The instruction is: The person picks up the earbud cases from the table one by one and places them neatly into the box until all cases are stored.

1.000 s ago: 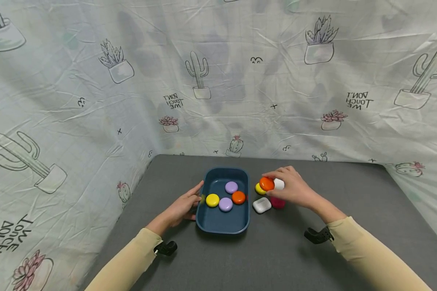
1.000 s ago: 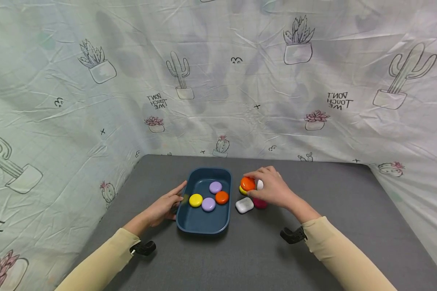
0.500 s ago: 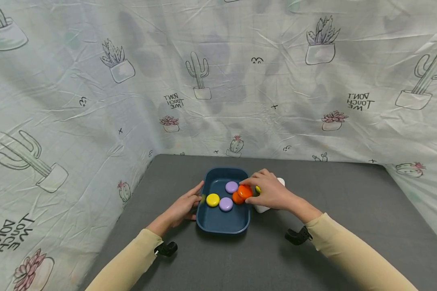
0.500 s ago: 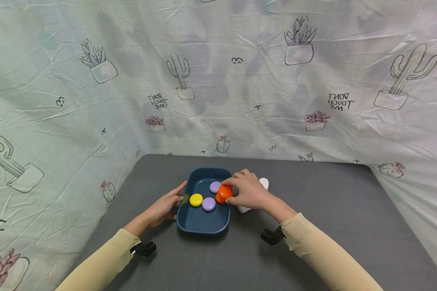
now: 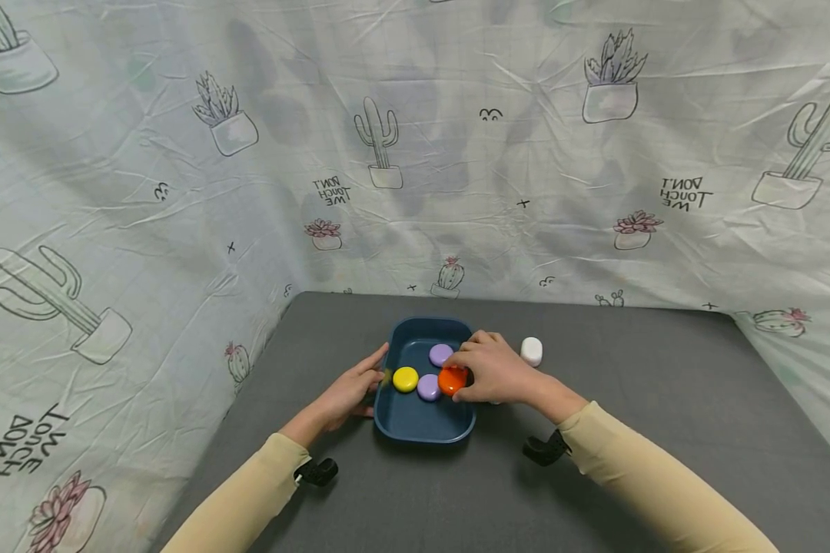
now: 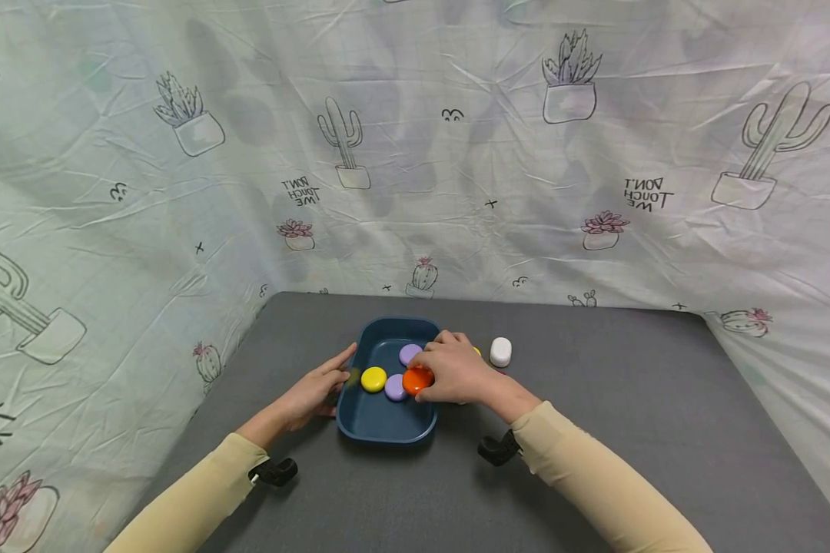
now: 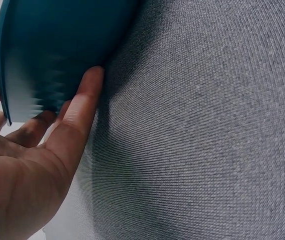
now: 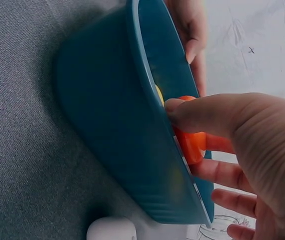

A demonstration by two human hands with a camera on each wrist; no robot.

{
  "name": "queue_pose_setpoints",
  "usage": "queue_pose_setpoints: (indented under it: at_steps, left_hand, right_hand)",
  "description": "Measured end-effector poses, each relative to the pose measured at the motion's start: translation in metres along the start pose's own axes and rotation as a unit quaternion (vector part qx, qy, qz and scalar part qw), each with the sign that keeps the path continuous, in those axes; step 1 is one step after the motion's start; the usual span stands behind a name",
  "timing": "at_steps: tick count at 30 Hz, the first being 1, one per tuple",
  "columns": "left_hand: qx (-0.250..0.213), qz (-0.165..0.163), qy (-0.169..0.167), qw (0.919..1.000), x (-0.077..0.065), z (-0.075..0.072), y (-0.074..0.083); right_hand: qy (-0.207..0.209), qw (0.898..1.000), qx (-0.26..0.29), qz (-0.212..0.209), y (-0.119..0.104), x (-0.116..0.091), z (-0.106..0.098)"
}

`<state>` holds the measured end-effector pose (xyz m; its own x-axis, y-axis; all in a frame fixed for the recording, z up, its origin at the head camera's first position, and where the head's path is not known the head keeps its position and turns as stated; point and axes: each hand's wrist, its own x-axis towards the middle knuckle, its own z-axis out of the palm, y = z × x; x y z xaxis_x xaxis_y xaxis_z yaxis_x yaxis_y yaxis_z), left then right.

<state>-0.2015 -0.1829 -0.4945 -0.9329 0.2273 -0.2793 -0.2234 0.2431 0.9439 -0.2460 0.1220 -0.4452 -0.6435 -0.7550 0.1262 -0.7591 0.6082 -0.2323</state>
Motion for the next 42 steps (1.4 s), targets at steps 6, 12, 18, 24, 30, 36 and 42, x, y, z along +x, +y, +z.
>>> queue_pose_setpoints:
  at_steps: [6, 12, 18, 24, 30, 36, 42]
  left_hand:
    - [0.002, -0.001, -0.005, 1.0, 0.001, 0.0, -0.001]
    - [0.0, 0.003, 0.0, 1.0, 0.001, 0.0, -0.002]
    - [-0.006, 0.001, -0.002, 1.0, 0.003, -0.001, -0.003]
    - [-0.012, 0.003, -0.007, 0.9999, 0.003, -0.002, -0.004]
    - [-0.012, 0.007, -0.006, 0.9999, 0.004, -0.001, -0.005]
    - [-0.013, 0.007, -0.003, 0.9999, 0.004, -0.001, -0.005]
    - [-0.012, 0.009, -0.006, 0.9999, 0.003, -0.001, -0.005]
  right_hand:
    - [-0.003, 1.0, -0.012, -0.005, 0.002, 0.001, 0.007]
    - [-0.004, 1.0, 0.0, 0.0, 0.005, -0.001, 0.007]
    - [0.004, 1.0, 0.003, 0.014, 0.009, -0.004, 0.005]
    - [0.02, 0.999, 0.029, 0.025, 0.013, -0.008, 0.002]
    - [0.044, 0.997, 0.049, 0.027, 0.018, -0.014, -0.004]
    - [0.065, 0.995, 0.055, 0.05, 0.024, -0.021, -0.011]
    - [0.069, 0.993, 0.066, 0.066, 0.033, -0.03, -0.016]
